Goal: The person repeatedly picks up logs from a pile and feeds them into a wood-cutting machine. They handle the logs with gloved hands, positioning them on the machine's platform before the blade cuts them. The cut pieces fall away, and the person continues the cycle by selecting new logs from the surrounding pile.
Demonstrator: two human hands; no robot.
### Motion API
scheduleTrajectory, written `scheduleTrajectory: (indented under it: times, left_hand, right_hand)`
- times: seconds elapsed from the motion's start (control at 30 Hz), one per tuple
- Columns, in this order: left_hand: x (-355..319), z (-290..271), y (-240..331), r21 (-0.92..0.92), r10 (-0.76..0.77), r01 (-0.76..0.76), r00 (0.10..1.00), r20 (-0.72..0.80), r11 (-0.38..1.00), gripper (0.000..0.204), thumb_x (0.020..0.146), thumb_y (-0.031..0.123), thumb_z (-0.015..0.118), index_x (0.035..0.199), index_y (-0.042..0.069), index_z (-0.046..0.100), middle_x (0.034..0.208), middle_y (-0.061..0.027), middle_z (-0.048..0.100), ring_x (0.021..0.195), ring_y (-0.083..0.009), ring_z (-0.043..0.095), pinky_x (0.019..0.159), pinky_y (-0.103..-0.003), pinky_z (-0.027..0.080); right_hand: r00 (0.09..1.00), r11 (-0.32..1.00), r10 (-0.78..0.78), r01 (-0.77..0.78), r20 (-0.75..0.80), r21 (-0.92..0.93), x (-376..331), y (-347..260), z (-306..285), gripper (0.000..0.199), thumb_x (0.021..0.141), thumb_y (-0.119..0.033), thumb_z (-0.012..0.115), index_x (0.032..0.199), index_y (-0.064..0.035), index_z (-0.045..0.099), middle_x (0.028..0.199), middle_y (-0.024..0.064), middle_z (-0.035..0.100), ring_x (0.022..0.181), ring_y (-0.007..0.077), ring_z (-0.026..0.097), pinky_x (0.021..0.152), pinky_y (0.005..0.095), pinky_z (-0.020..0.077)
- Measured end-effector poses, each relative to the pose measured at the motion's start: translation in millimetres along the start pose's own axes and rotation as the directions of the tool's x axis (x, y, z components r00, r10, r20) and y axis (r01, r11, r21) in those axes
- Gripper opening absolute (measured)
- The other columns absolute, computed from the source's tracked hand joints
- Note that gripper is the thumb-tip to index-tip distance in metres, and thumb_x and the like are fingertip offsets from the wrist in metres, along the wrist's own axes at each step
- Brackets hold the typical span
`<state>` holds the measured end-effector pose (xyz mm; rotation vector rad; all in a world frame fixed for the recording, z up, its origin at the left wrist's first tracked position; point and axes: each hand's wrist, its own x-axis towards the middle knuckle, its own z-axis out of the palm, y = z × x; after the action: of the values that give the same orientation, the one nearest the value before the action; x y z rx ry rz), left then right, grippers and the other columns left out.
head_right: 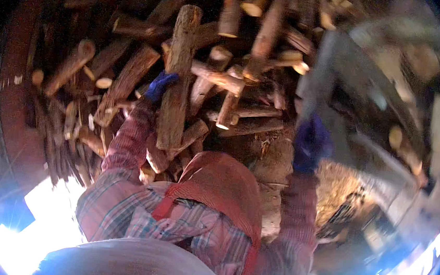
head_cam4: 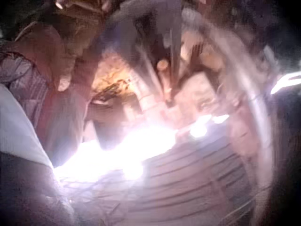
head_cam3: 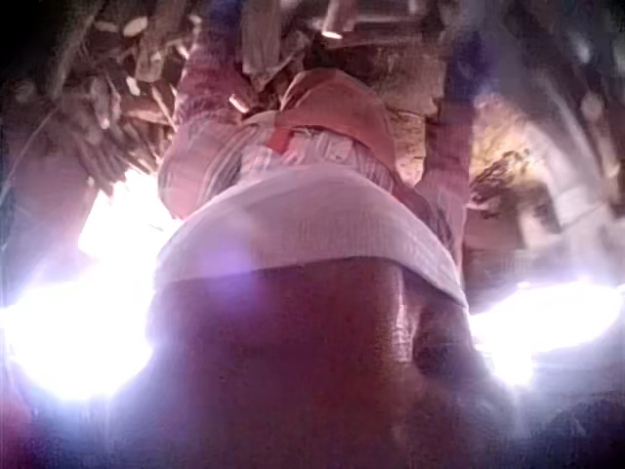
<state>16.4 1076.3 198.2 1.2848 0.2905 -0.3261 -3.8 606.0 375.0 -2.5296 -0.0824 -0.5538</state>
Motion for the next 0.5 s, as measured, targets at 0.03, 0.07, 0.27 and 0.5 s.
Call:
scheduleTrajectory:
  times: [0.03,0.07,0.27,0.5]
  left_hand:
    - [-14.3,35.5,48.2,0.054,-0.051,0.049,0.998,0.042,0.997,0.048,0.091,0.011,0.059,0.136,0.003,0.046,0.124,-0.0117,0.059,0.109,-0.0213,0.059,0.096,-0.035,0.048]
    - [-23.5,70.6,85.7,0.014,-0.168,0.168,0.985,0.038,0.986,0.053,0.091,0.012,0.060,0.139,0.002,0.041,0.124,-0.0114,0.059,0.109,-0.0211,0.060,0.095,-0.034,0.049]
    - [-26.9,267.2,248.9,0.100,0.330,-0.423,0.815,0.475,0.900,0.075,0.082,0.002,0.068,0.147,0.005,0.030,0.136,-0.0102,0.048,0.123,-0.0185,0.047,0.103,-0.032,0.040]
    - [19.4,497.7,283.3,0.465,0.420,-0.819,0.311,0.853,-0.337,0.095,0.070,0.055,0.075,0.138,0.000,0.038,0.101,-0.0224,0.065,0.090,-0.0367,0.065,0.080,-0.044,0.053]
  right_hand:
    - [0.992,0.985,-0.116,0.122,0.059,-0.120,3.8,8.6,-2.6,0.029,0.085,-0.013,0.067,0.113,-0.0056,0.066,0.089,0.0138,0.068,0.079,0.0265,0.065,0.074,0.0383,0.0517]
    - [0.999,0.989,-0.027,0.033,-0.043,0.144,1.6,5.3,5.3,0.023,0.085,-0.017,0.066,0.107,-0.0094,0.068,0.086,0.0135,0.067,0.077,0.0309,0.064,0.072,0.0394,0.0517]
    - [0.992,0.924,-0.122,0.130,-0.044,0.359,8.0,-4.5,-9.4,0.019,0.080,-0.013,0.069,0.098,-0.0116,0.066,0.071,0.0101,0.064,0.060,0.0274,0.062,0.055,0.0377,0.0502]
    - [0.909,0.940,-0.245,0.307,-0.337,0.146,11.1,-5.4,-22.0,0.025,0.078,-0.021,0.071,0.101,-0.0159,0.065,0.064,0.0062,0.062,0.056,0.0272,0.060,0.050,0.0415,0.0468]
